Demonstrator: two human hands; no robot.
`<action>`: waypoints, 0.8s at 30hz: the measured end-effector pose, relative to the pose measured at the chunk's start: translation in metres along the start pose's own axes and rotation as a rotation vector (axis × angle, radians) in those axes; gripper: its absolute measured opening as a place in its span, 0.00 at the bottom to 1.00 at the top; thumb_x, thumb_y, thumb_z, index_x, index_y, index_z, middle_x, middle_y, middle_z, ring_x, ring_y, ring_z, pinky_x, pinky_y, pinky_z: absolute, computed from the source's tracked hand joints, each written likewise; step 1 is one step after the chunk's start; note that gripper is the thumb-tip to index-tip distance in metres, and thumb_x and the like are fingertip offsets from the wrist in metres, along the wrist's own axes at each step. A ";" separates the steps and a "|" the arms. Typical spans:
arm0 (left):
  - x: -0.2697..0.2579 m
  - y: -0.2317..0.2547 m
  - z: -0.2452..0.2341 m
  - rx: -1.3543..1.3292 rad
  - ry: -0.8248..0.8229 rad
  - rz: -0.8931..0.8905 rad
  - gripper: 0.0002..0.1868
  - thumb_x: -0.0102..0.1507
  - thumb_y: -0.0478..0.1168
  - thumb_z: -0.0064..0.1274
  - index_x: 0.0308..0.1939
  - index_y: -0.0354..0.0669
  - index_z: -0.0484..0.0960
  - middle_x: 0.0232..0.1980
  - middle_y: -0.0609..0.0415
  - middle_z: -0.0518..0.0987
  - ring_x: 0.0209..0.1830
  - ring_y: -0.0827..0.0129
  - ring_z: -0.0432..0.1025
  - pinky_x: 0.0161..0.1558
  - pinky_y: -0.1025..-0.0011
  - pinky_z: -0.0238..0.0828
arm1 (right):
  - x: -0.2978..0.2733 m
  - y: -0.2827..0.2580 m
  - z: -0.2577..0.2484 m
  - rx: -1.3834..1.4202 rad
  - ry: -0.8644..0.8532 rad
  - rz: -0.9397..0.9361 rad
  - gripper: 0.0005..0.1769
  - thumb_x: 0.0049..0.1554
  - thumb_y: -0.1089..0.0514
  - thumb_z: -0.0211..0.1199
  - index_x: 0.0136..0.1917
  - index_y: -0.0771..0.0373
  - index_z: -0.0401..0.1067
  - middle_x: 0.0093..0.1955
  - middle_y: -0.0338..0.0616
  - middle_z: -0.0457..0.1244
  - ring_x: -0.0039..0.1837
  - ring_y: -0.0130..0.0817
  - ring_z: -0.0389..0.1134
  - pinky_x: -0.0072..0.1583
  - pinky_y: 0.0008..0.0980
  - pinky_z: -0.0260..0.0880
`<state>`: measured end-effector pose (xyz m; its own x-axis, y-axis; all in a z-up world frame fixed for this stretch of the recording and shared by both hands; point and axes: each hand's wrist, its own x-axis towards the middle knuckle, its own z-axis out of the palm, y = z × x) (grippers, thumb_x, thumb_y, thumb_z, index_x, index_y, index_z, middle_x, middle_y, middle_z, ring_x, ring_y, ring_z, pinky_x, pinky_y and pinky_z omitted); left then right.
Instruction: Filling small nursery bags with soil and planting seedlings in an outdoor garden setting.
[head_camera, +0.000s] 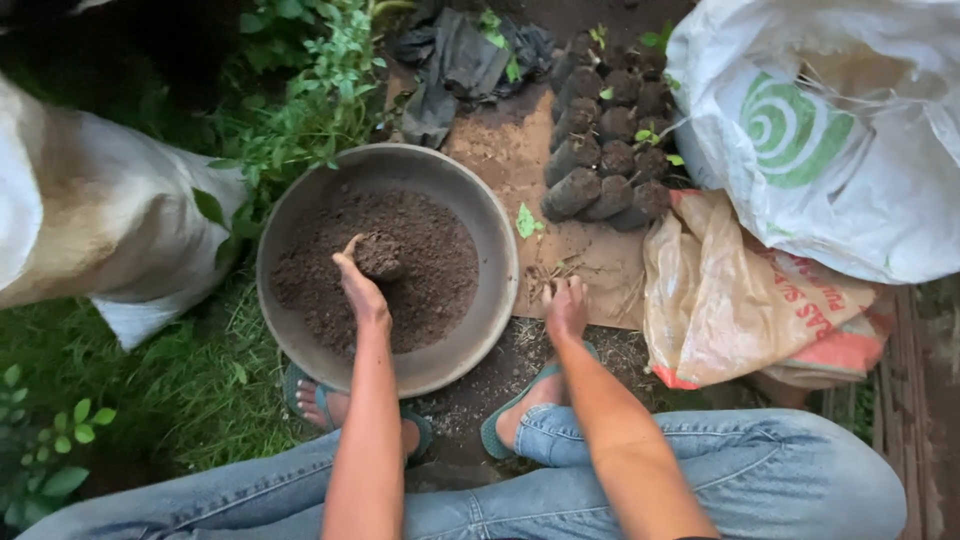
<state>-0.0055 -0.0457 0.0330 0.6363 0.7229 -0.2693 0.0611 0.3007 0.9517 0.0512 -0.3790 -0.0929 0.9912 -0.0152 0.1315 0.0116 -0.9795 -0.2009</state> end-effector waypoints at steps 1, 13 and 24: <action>0.001 -0.001 0.002 -0.003 0.009 0.004 0.36 0.72 0.61 0.18 0.65 0.41 0.72 0.68 0.38 0.66 0.71 0.52 0.58 0.75 0.53 0.45 | 0.003 -0.005 -0.007 0.003 0.000 -0.010 0.12 0.54 0.49 0.64 0.48 0.56 0.76 0.47 0.43 0.60 0.54 0.45 0.64 0.56 0.44 0.68; 0.013 -0.020 0.004 -0.053 -0.027 0.077 0.36 0.73 0.61 0.15 0.68 0.44 0.71 0.69 0.38 0.67 0.71 0.51 0.59 0.74 0.56 0.45 | 0.057 -0.073 -0.057 0.548 -0.029 0.119 0.17 0.57 0.56 0.67 0.59 0.61 0.73 0.53 0.53 0.68 0.58 0.50 0.69 0.61 0.47 0.67; 0.024 -0.032 -0.013 0.035 -0.173 0.114 0.31 0.71 0.51 0.19 0.72 0.43 0.67 0.73 0.36 0.61 0.77 0.45 0.50 0.76 0.54 0.38 | 0.065 -0.268 -0.122 1.101 -0.424 -0.367 0.10 0.52 0.66 0.70 0.49 0.61 0.79 0.46 0.46 0.71 0.50 0.31 0.73 0.52 0.28 0.74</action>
<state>-0.0023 -0.0295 -0.0059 0.7632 0.6322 -0.1332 0.0058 0.1995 0.9799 0.0965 -0.1421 0.0878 0.8677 0.4922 0.0688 0.1996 -0.2184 -0.9552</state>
